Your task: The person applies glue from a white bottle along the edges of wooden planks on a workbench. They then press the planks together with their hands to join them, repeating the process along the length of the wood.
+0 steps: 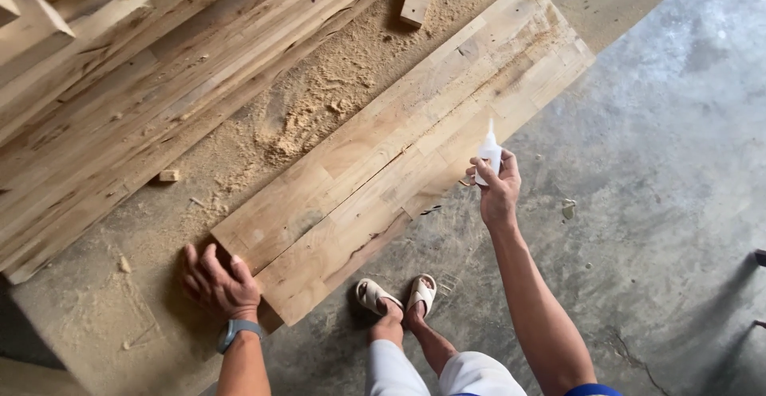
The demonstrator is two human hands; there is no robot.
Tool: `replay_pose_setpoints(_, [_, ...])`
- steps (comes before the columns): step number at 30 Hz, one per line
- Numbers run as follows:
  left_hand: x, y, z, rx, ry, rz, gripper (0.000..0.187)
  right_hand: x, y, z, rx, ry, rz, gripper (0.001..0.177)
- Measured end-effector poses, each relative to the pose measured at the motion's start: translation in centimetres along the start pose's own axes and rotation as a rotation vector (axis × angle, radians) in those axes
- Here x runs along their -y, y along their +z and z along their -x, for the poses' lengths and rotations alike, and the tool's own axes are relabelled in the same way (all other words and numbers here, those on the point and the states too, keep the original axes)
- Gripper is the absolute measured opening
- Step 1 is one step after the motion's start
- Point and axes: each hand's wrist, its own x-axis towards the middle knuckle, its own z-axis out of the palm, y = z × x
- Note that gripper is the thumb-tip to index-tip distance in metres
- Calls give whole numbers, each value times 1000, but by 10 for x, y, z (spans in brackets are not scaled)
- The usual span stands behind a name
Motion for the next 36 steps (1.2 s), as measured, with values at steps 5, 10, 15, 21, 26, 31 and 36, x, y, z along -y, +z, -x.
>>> replay_pose_setpoints(5, [28,26,16,-28,-32,-52,45,-17,8,29,44,-79,135,40])
replay_pose_setpoints(10, [21,21,1,-10,-70,103,49,-19,20,56,39,-74,142,45])
replay_pose_setpoints(15, [-67,56,-85,77,41,489,29,-10,24,70,57,-56,175,49])
replay_pose_setpoints(21, [-158,201,-141,590,65,265,33,10,13,96,46,-43,240,52])
replay_pose_setpoints(26, [-186,208,-145,568,49,263,9,21,-43,106,-3,2,280,54])
replay_pose_setpoints(31, [-207,194,-127,479,-10,314,8,28,-92,98,9,77,298,54])
replay_pose_setpoints(36, [-298,160,-75,307,189,494,18,42,-116,63,174,135,355,53])
